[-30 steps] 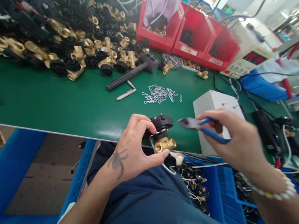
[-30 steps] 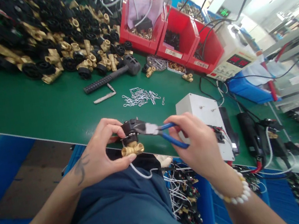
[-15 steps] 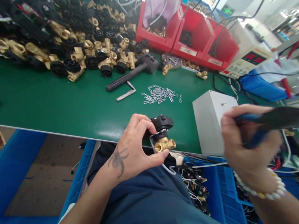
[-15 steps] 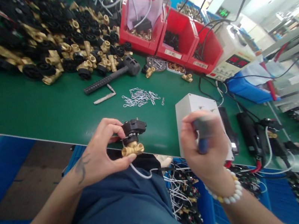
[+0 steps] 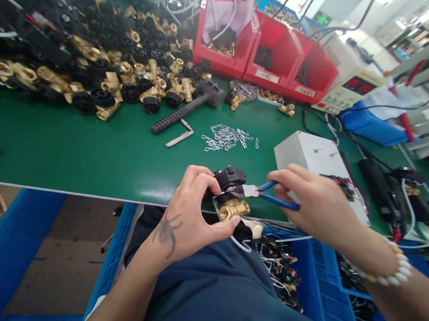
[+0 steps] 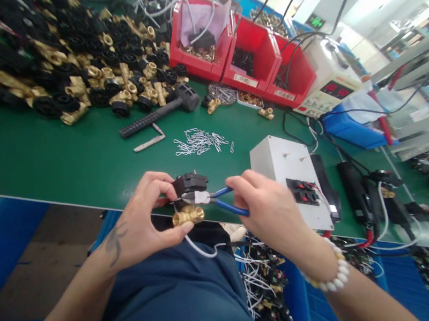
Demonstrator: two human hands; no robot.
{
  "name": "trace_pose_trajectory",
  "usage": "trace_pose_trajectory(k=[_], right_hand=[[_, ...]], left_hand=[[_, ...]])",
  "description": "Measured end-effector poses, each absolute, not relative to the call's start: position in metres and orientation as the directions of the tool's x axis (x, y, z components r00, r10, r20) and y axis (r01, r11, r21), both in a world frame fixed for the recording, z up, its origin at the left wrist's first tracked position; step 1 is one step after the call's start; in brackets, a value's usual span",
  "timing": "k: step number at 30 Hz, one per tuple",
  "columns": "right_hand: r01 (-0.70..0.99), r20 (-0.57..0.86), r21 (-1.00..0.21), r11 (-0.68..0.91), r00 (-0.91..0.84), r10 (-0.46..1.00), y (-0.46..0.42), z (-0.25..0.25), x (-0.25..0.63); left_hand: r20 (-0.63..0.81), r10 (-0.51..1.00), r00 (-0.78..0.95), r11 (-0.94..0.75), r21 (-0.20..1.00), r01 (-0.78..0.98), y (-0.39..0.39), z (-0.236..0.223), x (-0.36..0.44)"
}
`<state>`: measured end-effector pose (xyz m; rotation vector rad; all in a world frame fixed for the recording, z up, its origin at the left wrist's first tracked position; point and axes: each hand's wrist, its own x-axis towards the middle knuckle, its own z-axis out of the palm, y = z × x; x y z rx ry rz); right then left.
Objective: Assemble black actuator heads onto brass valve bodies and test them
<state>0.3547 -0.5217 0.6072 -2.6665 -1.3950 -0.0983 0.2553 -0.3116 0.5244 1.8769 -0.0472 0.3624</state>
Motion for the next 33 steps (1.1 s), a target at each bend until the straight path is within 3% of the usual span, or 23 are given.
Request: trace_pose_trajectory(k=[2,4,5,7,9,10,14,16,19,20,21,24,25,26,29,30,31,33], right_hand=[[0.767,0.426,-0.165,-0.62,0.623,0.656,-0.522,0.609,0.354],[0.735,0.566,-0.249,-0.631,0.639,0.521,-0.523,0.61,0.352],[0.738,0.517,-0.245,-0.628,0.648,0.56,-0.522,0.61,0.352],[0.783,0.229,-0.153,-0.602,0.621,0.749,-0.522,0.61,0.351],[0.817,0.018,-0.073,-0.572,0.574,0.819,-0.522,0.612,0.352],[0.81,0.055,-0.07,-0.583,0.586,0.808,-0.522,0.613,0.352],[0.744,0.497,-0.216,-0.633,0.641,0.584,-0.525,0.612,0.35],[0.772,0.433,-0.193,-0.606,0.621,0.653,-0.524,0.608,0.35],[0.843,0.039,-0.117,-0.525,0.532,0.846,-0.521,0.604,0.352],[0.845,0.002,-0.116,-0.522,0.526,0.851,-0.521,0.605,0.353],[0.834,0.056,-0.133,-0.536,0.546,0.836,-0.521,0.606,0.353],[0.765,0.441,-0.237,-0.599,0.634,0.635,-0.523,0.609,0.354],[0.755,0.486,-0.25,-0.606,0.639,0.596,-0.524,0.609,0.355],[0.761,0.456,-0.229,-0.607,0.635,0.624,-0.524,0.609,0.355],[0.844,0.069,-0.092,-0.529,0.535,0.842,-0.522,0.609,0.355],[0.859,0.002,-0.069,-0.507,0.508,0.861,-0.522,0.61,0.355],[0.856,0.027,-0.069,-0.513,0.515,0.857,-0.522,0.611,0.355],[0.812,0.266,-0.128,-0.569,0.581,0.769,-0.522,0.614,0.354]], left_hand=[[0.299,0.148,0.943,-0.337,0.911,-0.236,-0.312,0.524,0.256],[0.298,0.129,0.946,-0.345,0.908,-0.239,-0.313,0.525,0.256],[0.287,0.121,0.95,-0.349,0.908,-0.23,-0.313,0.526,0.256],[0.264,0.121,0.957,-0.354,0.912,-0.207,-0.312,0.528,0.255],[0.258,0.133,0.957,-0.353,0.914,-0.198,-0.312,0.529,0.254],[0.26,0.136,0.956,-0.352,0.915,-0.199,-0.312,0.529,0.254],[0.283,0.138,0.949,-0.349,0.911,-0.22,-0.314,0.527,0.255],[0.284,0.133,0.95,-0.352,0.909,-0.222,-0.315,0.526,0.256],[0.268,0.124,0.955,-0.359,0.91,-0.209,-0.315,0.526,0.257],[0.266,0.122,0.956,-0.36,0.909,-0.207,-0.315,0.527,0.257],[0.266,0.122,0.956,-0.36,0.91,-0.207,-0.314,0.527,0.257],[0.264,0.126,0.956,-0.352,0.913,-0.206,-0.313,0.529,0.256],[0.264,0.128,0.956,-0.349,0.914,-0.206,-0.313,0.529,0.256],[0.263,0.128,0.956,-0.349,0.915,-0.205,-0.313,0.529,0.256],[0.257,0.12,0.959,-0.361,0.911,-0.198,-0.313,0.529,0.256],[0.256,0.118,0.96,-0.366,0.909,-0.198,-0.314,0.529,0.256],[0.257,0.116,0.959,-0.368,0.908,-0.199,-0.314,0.528,0.256],[0.272,0.124,0.954,-0.364,0.907,-0.211,-0.315,0.527,0.256]])
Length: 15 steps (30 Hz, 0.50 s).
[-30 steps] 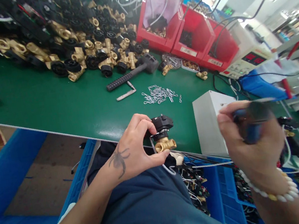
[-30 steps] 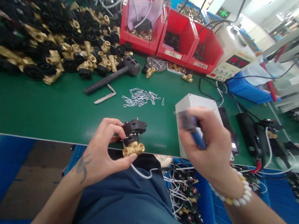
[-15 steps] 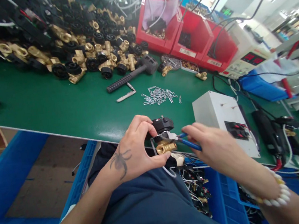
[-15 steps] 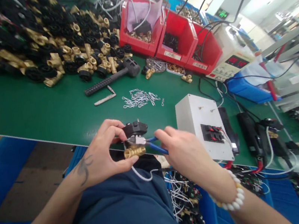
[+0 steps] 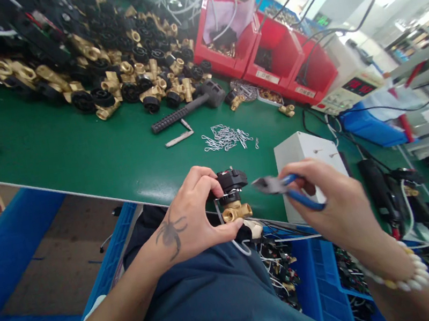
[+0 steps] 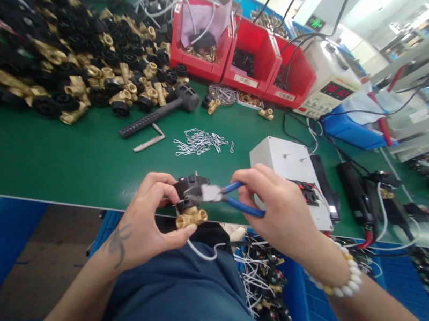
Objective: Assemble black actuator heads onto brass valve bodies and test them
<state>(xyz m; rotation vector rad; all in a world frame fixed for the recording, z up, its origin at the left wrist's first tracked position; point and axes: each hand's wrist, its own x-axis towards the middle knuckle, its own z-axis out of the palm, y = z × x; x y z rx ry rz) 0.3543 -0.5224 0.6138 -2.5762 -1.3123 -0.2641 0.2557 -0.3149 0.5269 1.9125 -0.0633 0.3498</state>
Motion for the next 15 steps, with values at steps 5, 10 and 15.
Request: trace_pose_trajectory(k=[5,10,15], right_hand=[[0.794,0.198,-0.131,-0.594,0.608,0.769,-0.5215,0.6133,0.3526],[0.778,0.235,-0.124,-0.615,0.626,0.744,-0.5231,0.6192,0.3534],[0.751,0.185,-0.198,-0.63,0.66,0.728,-0.5214,0.614,0.3521]], left_hand=[[0.311,0.137,0.94,-0.37,0.897,-0.243,-0.3148,0.5244,0.2541],[0.292,0.128,0.948,-0.382,0.896,-0.225,-0.3145,0.524,0.2528],[0.307,0.127,0.943,-0.388,0.891,-0.238,-0.3151,0.5226,0.2527]])
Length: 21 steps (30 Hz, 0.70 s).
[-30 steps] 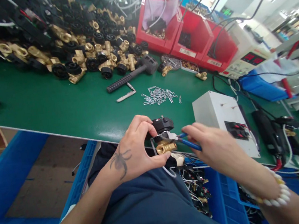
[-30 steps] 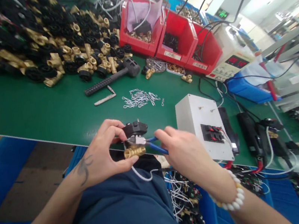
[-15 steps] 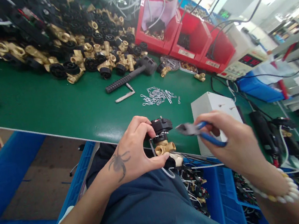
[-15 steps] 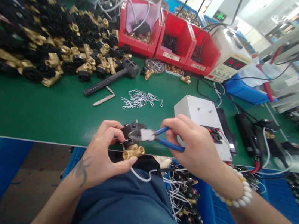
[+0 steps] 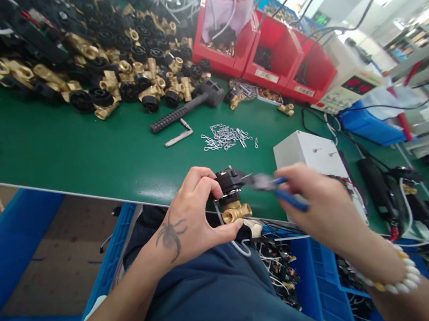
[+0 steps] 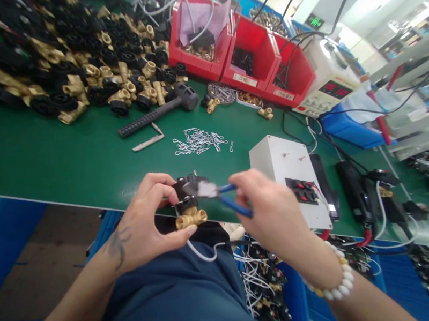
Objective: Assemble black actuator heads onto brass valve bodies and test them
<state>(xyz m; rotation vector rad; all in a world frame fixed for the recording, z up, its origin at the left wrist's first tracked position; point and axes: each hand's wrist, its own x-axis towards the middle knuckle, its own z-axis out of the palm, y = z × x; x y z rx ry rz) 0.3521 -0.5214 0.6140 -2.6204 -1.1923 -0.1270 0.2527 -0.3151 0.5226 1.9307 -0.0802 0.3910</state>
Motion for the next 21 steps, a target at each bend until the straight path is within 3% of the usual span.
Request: trace_pose_trajectory(k=[2,3,6,8,12,13,16,17,18,21], right_hand=[[0.787,-0.042,-0.156,-0.597,0.598,0.8,-0.52,0.611,0.353],[0.791,-0.034,-0.148,-0.594,0.596,0.802,-0.52,0.611,0.353],[0.747,0.347,-0.207,-0.631,0.66,0.667,-0.521,0.611,0.353],[0.74,0.401,-0.238,-0.629,0.664,0.63,-0.521,0.611,0.353],[0.809,-0.019,-0.115,-0.576,0.578,0.816,-0.519,0.611,0.352],[0.812,0.005,-0.103,-0.574,0.578,0.816,-0.518,0.612,0.353],[0.778,0.354,-0.158,-0.608,0.619,0.701,-0.519,0.617,0.353],[0.775,0.404,-0.18,-0.606,0.62,0.673,-0.518,0.618,0.353],[0.779,0.378,-0.181,-0.6,0.618,0.689,-0.518,0.619,0.352],[0.828,0.049,-0.079,-0.555,0.559,0.828,-0.517,0.621,0.352]], left_hand=[[0.307,0.136,0.942,-0.389,0.891,-0.234,-0.315,0.523,0.252],[0.307,0.139,0.942,-0.388,0.891,-0.233,-0.315,0.523,0.252],[0.304,0.132,0.943,-0.39,0.891,-0.232,-0.314,0.523,0.252],[0.301,0.122,0.946,-0.398,0.888,-0.232,-0.313,0.523,0.252],[0.299,0.124,0.946,-0.405,0.886,-0.227,-0.313,0.525,0.252],[0.298,0.126,0.946,-0.403,0.887,-0.226,-0.313,0.525,0.252],[0.306,0.128,0.943,-0.396,0.888,-0.234,-0.314,0.525,0.253],[0.312,0.127,0.942,-0.398,0.885,-0.239,-0.314,0.524,0.253],[0.319,0.129,0.939,-0.404,0.882,-0.244,-0.314,0.523,0.253],[0.333,0.131,0.934,-0.422,0.871,-0.251,-0.315,0.522,0.253]])
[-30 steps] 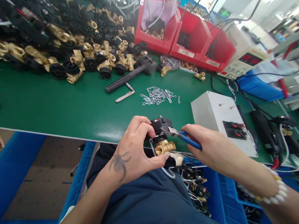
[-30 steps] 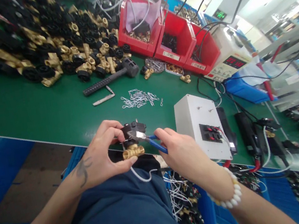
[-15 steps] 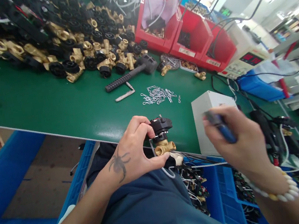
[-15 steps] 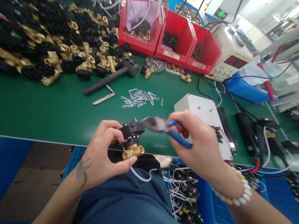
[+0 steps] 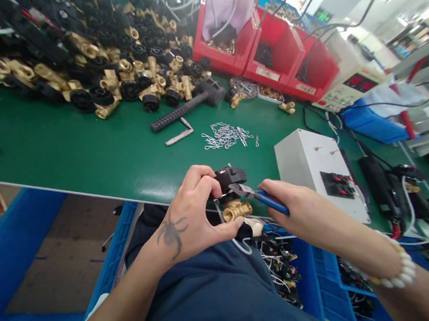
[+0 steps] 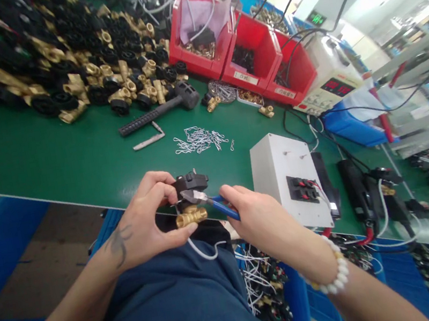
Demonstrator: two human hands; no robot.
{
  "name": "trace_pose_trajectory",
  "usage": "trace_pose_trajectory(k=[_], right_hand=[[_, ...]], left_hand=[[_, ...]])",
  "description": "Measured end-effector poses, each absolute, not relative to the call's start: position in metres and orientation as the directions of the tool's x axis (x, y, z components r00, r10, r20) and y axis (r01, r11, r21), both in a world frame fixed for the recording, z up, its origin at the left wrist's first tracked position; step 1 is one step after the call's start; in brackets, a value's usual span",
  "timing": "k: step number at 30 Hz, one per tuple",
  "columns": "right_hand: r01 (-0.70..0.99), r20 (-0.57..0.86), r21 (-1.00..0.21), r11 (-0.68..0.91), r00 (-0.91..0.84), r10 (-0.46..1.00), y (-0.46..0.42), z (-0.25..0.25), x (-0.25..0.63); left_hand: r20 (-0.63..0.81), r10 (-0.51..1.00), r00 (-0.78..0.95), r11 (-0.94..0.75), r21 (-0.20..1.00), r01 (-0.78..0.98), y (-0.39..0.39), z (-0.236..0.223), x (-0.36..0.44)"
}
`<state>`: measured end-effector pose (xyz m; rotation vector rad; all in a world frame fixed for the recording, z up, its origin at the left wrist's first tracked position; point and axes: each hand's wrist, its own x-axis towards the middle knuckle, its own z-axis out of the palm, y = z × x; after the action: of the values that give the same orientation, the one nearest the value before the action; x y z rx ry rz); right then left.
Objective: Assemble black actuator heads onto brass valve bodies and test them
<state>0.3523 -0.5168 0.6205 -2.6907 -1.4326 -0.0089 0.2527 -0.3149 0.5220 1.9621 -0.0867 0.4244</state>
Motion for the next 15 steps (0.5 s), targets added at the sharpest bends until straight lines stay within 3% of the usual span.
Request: trace_pose_trajectory(k=[1,2,5,6,7,10,11,15], right_hand=[[0.838,-0.005,-0.052,-0.543,0.544,0.839,-0.517,0.622,0.353],[0.835,0.029,-0.043,-0.549,0.551,0.834,-0.518,0.623,0.353],[0.788,0.367,-0.106,-0.607,0.598,0.712,-0.52,0.625,0.352],[0.786,0.39,-0.112,-0.608,0.597,0.7,-0.52,0.624,0.351],[0.796,0.341,-0.097,-0.598,0.591,0.731,-0.519,0.622,0.35],[0.856,0.013,-0.034,-0.516,0.517,0.856,-0.516,0.616,0.347],[0.86,-0.009,-0.041,-0.508,0.508,0.861,-0.515,0.615,0.347],[0.782,0.306,-0.15,-0.604,0.618,0.724,-0.517,0.615,0.349]], left_hand=[[0.337,0.133,0.932,-0.423,0.87,-0.254,-0.315,0.522,0.252],[0.341,0.134,0.93,-0.42,0.87,-0.258,-0.315,0.522,0.252],[0.351,0.129,0.927,-0.412,0.87,-0.273,-0.315,0.521,0.252],[0.354,0.127,0.927,-0.414,0.868,-0.275,-0.315,0.522,0.252],[0.353,0.127,0.927,-0.417,0.867,-0.273,-0.315,0.522,0.252],[0.328,0.113,0.938,-0.432,0.866,-0.251,-0.316,0.522,0.254],[0.326,0.112,0.939,-0.432,0.867,-0.249,-0.316,0.523,0.254],[0.341,0.126,0.932,-0.418,0.87,-0.261,-0.316,0.523,0.254]])
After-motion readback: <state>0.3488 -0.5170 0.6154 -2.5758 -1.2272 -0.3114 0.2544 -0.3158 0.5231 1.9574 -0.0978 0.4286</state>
